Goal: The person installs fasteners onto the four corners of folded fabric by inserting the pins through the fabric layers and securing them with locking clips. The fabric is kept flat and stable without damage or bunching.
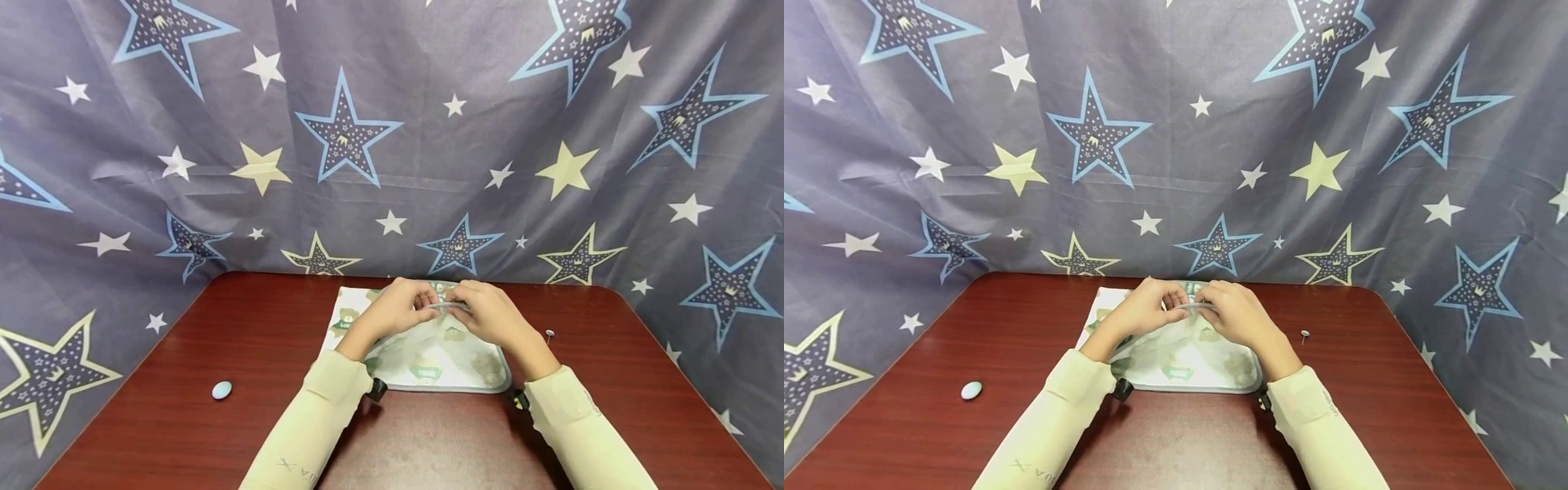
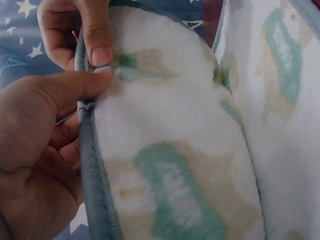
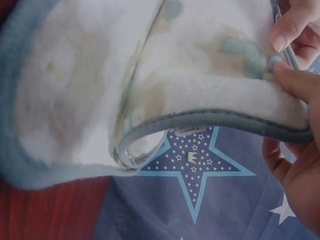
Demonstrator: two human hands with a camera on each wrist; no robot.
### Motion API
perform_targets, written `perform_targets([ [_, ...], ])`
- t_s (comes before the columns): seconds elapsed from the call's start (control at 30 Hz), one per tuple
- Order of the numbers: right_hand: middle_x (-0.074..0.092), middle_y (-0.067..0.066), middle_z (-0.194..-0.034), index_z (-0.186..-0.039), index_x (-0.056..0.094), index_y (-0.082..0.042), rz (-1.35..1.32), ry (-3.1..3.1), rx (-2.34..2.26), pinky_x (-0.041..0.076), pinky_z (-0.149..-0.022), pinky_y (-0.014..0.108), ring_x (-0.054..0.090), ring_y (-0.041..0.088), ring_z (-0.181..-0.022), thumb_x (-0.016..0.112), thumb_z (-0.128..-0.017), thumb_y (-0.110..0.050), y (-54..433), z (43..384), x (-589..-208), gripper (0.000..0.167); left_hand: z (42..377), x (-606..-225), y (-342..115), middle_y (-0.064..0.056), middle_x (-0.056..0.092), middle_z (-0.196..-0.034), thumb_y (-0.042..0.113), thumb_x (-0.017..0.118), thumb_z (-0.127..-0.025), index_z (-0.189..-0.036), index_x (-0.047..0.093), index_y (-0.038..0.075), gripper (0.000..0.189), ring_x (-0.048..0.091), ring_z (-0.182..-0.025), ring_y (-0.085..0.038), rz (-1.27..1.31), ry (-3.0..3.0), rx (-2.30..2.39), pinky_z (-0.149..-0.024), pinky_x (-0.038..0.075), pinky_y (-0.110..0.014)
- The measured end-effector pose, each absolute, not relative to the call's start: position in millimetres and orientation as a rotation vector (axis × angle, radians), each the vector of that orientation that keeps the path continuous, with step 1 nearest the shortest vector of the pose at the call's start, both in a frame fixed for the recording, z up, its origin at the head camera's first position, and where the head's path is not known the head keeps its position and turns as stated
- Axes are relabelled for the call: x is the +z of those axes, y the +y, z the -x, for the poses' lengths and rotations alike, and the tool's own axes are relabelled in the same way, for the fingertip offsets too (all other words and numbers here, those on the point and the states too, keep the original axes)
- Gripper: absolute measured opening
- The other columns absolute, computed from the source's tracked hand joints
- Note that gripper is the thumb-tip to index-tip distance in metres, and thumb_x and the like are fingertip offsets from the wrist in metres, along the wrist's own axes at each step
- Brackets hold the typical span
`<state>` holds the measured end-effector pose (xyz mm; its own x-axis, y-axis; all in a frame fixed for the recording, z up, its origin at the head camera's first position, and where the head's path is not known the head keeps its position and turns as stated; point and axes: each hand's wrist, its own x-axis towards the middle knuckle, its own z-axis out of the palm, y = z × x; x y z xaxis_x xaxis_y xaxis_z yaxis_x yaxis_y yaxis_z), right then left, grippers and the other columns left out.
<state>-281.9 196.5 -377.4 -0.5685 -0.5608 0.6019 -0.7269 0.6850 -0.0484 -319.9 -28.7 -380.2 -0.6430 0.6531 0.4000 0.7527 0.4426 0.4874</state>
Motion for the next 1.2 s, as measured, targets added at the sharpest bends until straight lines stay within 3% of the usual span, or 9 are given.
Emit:
perform_targets([
  [0.2,0.063,-0.007,-0.086,-0.099,0.072,-0.018,-0.925,-2.451,0.42,0.048,-0.065,0.032,0.055,0.009,-0.072,0.079,-0.091,-0.025,205,282,-373,0.013,320,-382,-27,0.006,0.069,-0.082,0.023,0.076,-0.094,-0.096,0.073,0.014,0.01,0.063,-0.075,-0.005,1.193,-2.581,-0.965,-0.071,0.052,-0.024],
  [0.43,0.059,-0.008,-0.08,-0.104,0.072,-0.012,-0.908,-2.51,0.508,0.046,-0.063,0.031,0.056,0.012,-0.069,0.073,-0.096,-0.03,224,282,-363,0.02,320,-388,-25,0.006,0.069,-0.08,0.023,0.076,-0.094,-0.092,0.074,0.014,0.01,0.062,-0.073,-0.005,1.132,-2.591,-1.048,-0.07,0.052,-0.025],
  [0.73,0.057,-0.014,-0.074,-0.097,0.072,-0.019,-0.859,-2.6,0.464,0.045,-0.062,0.03,0.052,0.006,-0.066,0.072,-0.096,-0.032,251,279,-362,0.013,329,-394,-28,0.008,0.069,-0.078,0.024,0.076,-0.095,-0.09,0.077,0.016,0.009,0.061,-0.068,-0.008,0.979,-2.619,-1.182,-0.066,0.05,-0.026],
  [0.83,0.058,-0.014,-0.074,-0.097,0.071,-0.018,-0.845,-2.641,0.43,0.046,-0.063,0.03,0.053,0.006,-0.066,0.072,-0.096,-0.031,260,276,-362,0.013,335,-397,-33,0.006,0.072,-0.079,0.024,0.078,-0.093,-0.091,0.08,0.015,0.009,0.062,-0.07,-0.009,0.787,-2.569,-1.254,-0.067,0.051,-0.027],
  [0.97,0.059,-0.014,-0.077,-0.098,0.071,-0.016,-0.816,-2.684,0.391,0.047,-0.065,0.033,0.054,0.005,-0.068,0.072,-0.096,-0.031,272,270,-359,0.015,346,-406,-45,0.0,0.074,-0.084,0.021,0.08,-0.091,-0.092,0.081,0.011,0.011,0.063,-0.076,-0.014,0.309,-2.428,-1.609,-0.071,0.052,-0.029],
  [1.1,0.06,-0.014,-0.077,-0.1,0.072,-0.017,-0.771,-2.727,0.358,0.048,-0.065,0.033,0.053,0.001,-0.064,0.072,-0.097,-0.034,285,265,-357,0.017,354,-417,-60,-0.012,0.071,-0.104,0.018,0.077,-0.092,-0.099,0.079,0.001,0.018,0.064,-0.093,-0.025,-0.11,-2.199,-2.059,-0.085,0.053,-0.037],
  [1.2,0.06,-0.014,-0.077,-0.1,0.072,-0.017,-0.757,-2.756,0.347,0.048,-0.064,0.033,0.053,0.0,-0.063,0.072,-0.096,-0.033,293,262,-357,0.016,359,-426,-70,-0.017,0.065,-0.119,0.016,0.075,-0.095,-0.105,0.076,-0.003,0.022,0.06,-0.11,-0.032,-0.247,-2.159,-2.211,-0.099,0.049,-0.044],
])
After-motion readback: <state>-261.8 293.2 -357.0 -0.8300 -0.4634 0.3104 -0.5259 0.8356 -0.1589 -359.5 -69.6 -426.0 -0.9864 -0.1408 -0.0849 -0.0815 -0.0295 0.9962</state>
